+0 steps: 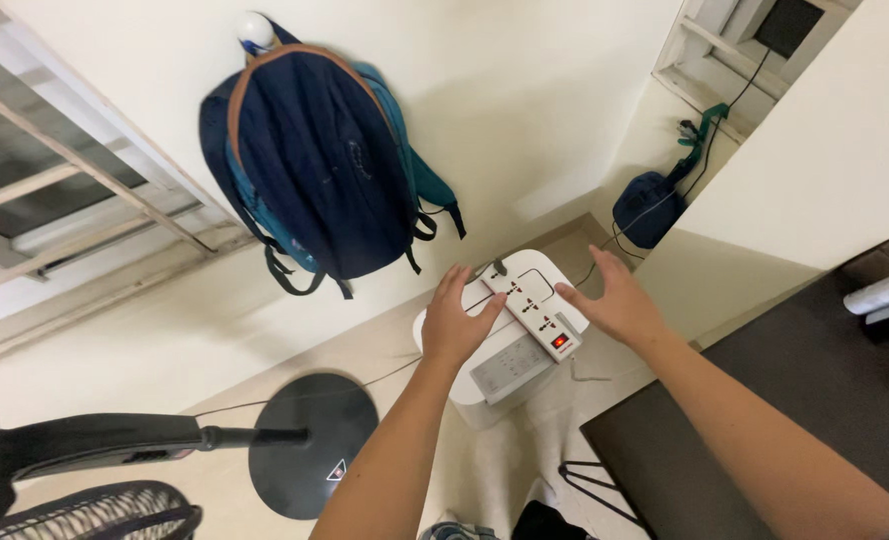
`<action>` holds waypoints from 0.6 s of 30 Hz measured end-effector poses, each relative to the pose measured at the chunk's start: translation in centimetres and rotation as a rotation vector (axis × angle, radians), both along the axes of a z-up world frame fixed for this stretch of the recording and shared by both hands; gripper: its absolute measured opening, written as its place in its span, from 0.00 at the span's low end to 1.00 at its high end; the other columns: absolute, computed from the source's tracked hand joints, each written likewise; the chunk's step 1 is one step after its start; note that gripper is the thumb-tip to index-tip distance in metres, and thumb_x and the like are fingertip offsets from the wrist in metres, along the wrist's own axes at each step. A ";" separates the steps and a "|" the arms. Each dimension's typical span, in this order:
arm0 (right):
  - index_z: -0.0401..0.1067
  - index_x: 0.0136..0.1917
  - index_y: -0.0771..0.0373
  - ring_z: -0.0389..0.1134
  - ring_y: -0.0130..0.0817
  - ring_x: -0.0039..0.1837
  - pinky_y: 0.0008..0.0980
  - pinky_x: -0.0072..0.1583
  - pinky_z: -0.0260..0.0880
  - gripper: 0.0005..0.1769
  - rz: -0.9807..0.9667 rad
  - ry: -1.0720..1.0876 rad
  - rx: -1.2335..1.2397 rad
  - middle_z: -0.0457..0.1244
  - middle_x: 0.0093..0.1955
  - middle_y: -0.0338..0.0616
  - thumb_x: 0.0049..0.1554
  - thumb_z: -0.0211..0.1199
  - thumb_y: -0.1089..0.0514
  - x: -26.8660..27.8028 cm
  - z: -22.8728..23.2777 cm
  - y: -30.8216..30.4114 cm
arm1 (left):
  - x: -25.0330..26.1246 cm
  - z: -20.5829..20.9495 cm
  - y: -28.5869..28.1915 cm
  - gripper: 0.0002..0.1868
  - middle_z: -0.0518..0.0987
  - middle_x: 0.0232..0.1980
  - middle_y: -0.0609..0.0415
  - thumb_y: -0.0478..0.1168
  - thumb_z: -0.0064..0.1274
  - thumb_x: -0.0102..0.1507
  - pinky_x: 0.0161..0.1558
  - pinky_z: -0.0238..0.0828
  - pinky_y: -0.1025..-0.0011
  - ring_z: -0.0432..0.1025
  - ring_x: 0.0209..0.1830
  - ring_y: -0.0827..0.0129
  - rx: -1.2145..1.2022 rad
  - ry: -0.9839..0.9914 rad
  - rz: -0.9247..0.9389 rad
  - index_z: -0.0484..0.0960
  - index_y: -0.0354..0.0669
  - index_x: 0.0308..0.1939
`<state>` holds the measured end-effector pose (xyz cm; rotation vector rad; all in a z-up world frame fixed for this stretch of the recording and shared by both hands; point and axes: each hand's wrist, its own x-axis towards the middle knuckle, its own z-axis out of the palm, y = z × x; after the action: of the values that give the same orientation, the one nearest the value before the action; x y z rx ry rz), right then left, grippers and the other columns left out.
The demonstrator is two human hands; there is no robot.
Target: The person unplugs a standing fan, then removes the front grille, the central hub cap, and the fan blades. Each part is placed on a nearby table. The person then reattaches the front grille to the fan.
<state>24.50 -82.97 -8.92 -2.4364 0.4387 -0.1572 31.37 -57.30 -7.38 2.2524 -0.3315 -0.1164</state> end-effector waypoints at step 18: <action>0.58 0.77 0.60 0.57 0.51 0.76 0.47 0.71 0.60 0.57 0.070 0.097 -0.103 0.56 0.75 0.56 0.45 0.70 0.28 2.8 -4.9 1.8 | 3.6 -5.4 -4.0 0.45 0.56 0.81 0.57 0.63 0.61 0.55 0.74 0.44 0.40 0.52 0.79 0.59 0.212 0.104 -0.117 0.67 0.52 0.72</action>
<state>27.29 -81.16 -13.78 -2.5646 0.3965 -0.0328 34.97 -61.32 -12.81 2.4245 -0.4119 -0.3430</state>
